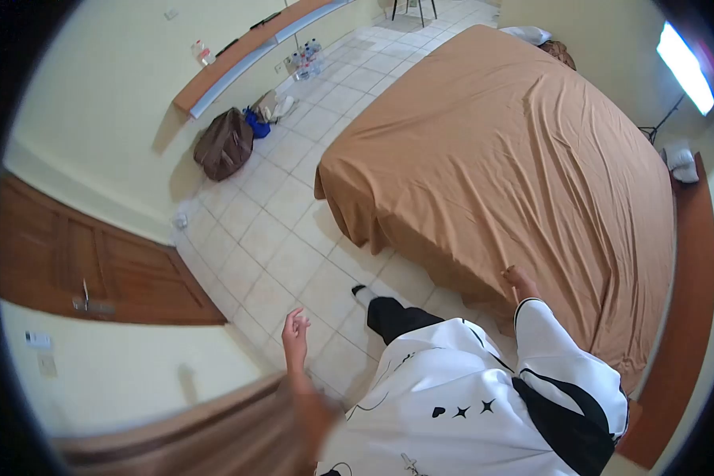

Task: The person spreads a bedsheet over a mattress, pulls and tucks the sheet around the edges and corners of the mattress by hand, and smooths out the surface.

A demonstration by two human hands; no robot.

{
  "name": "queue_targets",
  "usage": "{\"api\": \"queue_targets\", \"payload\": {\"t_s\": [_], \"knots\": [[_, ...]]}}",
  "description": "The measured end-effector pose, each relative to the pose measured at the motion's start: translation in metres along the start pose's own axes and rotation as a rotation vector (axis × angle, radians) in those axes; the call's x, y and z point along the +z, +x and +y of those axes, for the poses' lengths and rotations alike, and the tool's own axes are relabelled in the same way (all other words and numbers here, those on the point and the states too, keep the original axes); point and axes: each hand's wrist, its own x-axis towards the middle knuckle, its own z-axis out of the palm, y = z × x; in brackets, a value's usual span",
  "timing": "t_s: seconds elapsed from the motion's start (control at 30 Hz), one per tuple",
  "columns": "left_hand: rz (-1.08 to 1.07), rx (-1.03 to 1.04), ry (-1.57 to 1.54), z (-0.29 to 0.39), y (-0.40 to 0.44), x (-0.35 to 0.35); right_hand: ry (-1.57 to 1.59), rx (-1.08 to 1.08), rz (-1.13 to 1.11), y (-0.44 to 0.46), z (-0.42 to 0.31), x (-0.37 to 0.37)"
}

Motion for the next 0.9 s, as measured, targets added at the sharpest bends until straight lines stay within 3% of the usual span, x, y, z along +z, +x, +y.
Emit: {"api": "queue_targets", "payload": {"t_s": [0.13, 0.27, 0.33, 0.4, 0.47, 0.53, 0.67, 0.73, 0.9], "knots": [[0.176, -0.051, -0.085, -0.047, 0.081, -0.088, 0.055, 0.142, -0.212, 0.055, -0.112, -0.036], [0.192, -0.486, 0.092, -0.173, 0.087, -0.182, 0.066, -0.085, -0.111, 0.137, -0.262, -0.047], [0.175, -0.674, 0.115, -0.196, 0.098, -0.206, 0.068, -0.288, -0.027, 0.174, -0.344, -0.061], [0.171, -0.760, 0.103, -0.202, 0.119, -0.219, 0.071, -0.512, 0.061, 0.206, -0.422, -0.082], [0.157, -0.782, 0.099, -0.203, 0.153, -0.237, 0.281, -0.335, 0.029, 0.174, -0.520, -0.142], [0.136, -0.778, 0.107, -0.205, 0.198, -0.254, 0.382, -0.486, 0.101, 0.191, -0.573, -0.151], [0.068, -0.714, 0.131, -0.203, 0.315, -0.289, 0.336, -0.382, 0.098, 0.256, -0.627, -0.098], [0.018, -0.665, 0.155, -0.196, 0.386, -0.307, 0.218, -0.188, -0.036, 0.274, -0.648, -0.085], [-0.158, -0.525, 0.285, -0.163, 0.589, -0.352, 0.430, 0.204, -0.051, 0.247, -0.675, -0.092]]}}
